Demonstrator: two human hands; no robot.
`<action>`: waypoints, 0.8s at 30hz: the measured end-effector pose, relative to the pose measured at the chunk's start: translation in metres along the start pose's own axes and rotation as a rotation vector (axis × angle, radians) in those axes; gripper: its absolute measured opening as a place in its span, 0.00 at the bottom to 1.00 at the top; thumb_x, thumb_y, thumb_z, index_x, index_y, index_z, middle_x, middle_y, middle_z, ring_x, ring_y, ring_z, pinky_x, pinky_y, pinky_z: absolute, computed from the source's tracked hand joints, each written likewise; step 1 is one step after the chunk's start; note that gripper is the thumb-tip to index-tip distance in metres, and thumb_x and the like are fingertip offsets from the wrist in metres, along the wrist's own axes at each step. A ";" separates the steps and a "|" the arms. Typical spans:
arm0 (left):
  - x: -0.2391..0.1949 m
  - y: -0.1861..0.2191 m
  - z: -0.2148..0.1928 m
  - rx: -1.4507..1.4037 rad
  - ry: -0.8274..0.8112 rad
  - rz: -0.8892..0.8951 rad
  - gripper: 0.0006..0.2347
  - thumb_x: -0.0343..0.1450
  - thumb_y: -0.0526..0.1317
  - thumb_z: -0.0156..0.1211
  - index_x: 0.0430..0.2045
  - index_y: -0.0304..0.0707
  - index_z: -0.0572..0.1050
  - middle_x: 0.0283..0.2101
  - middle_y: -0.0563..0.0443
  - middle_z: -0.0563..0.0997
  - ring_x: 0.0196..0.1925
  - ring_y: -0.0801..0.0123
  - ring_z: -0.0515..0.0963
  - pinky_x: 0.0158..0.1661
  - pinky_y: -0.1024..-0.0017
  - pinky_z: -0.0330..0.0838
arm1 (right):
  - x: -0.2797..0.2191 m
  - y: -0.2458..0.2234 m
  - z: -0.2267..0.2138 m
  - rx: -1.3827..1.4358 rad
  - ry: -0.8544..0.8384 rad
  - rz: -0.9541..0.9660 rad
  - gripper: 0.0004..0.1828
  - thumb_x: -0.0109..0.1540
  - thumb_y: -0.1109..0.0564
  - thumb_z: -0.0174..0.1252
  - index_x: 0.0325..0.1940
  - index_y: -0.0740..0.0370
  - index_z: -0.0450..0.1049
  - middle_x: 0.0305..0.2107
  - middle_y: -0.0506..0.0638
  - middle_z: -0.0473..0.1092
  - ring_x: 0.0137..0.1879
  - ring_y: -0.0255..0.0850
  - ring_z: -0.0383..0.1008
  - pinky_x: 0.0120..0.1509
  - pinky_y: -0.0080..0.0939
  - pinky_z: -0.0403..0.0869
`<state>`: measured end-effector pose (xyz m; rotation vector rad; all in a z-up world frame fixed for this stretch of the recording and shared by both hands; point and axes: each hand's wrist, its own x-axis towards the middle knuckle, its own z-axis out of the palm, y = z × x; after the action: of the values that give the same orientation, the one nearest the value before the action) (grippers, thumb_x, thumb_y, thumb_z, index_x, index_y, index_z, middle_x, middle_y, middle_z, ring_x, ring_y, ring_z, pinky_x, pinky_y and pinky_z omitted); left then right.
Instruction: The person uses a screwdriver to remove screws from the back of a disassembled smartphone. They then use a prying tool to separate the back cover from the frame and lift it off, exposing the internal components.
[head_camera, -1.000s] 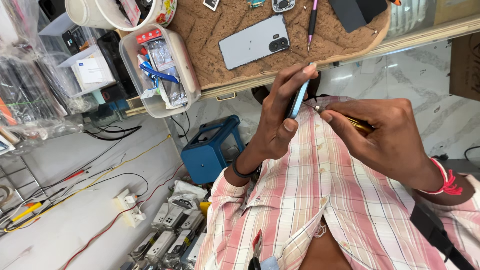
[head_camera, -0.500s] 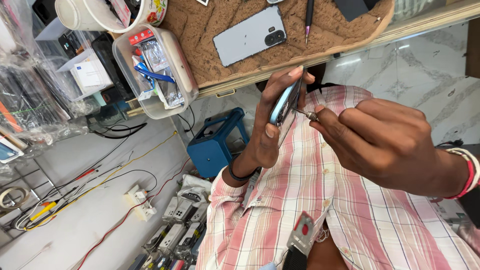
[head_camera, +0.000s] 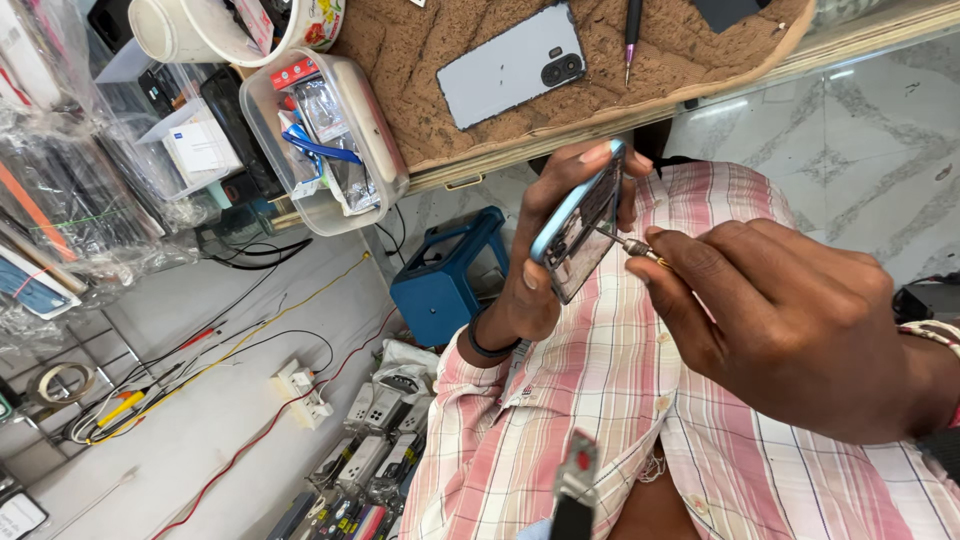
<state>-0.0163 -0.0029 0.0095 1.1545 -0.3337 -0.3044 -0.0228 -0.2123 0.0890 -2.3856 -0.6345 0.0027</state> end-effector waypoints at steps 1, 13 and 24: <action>0.000 0.000 0.000 0.002 -0.004 -0.008 0.31 0.79 0.65 0.37 0.73 0.49 0.59 0.63 0.44 0.69 0.48 0.72 0.71 0.48 0.74 0.71 | -0.001 0.000 0.001 -0.001 0.007 -0.010 0.14 0.59 0.55 0.69 0.40 0.71 0.80 0.20 0.51 0.72 0.22 0.38 0.72 0.23 0.37 0.67; 0.004 0.005 0.005 -0.070 0.036 -0.085 0.32 0.77 0.66 0.40 0.70 0.46 0.60 0.59 0.40 0.69 0.46 0.69 0.70 0.47 0.73 0.71 | 0.001 0.002 -0.002 -0.139 0.074 -0.223 0.14 0.61 0.60 0.66 0.46 0.75 0.82 0.19 0.47 0.65 0.24 0.36 0.63 0.25 0.37 0.65; 0.001 0.008 0.005 -0.140 0.049 -0.128 0.31 0.78 0.66 0.39 0.70 0.45 0.59 0.59 0.38 0.68 0.51 0.68 0.71 0.50 0.73 0.70 | 0.014 0.001 -0.013 -0.222 0.089 -0.405 0.10 0.58 0.68 0.65 0.42 0.79 0.81 0.25 0.49 0.67 0.30 0.35 0.68 0.30 0.35 0.69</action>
<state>-0.0167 -0.0047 0.0184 1.0455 -0.1926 -0.4044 -0.0078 -0.2152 0.1009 -2.4051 -1.1121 -0.3628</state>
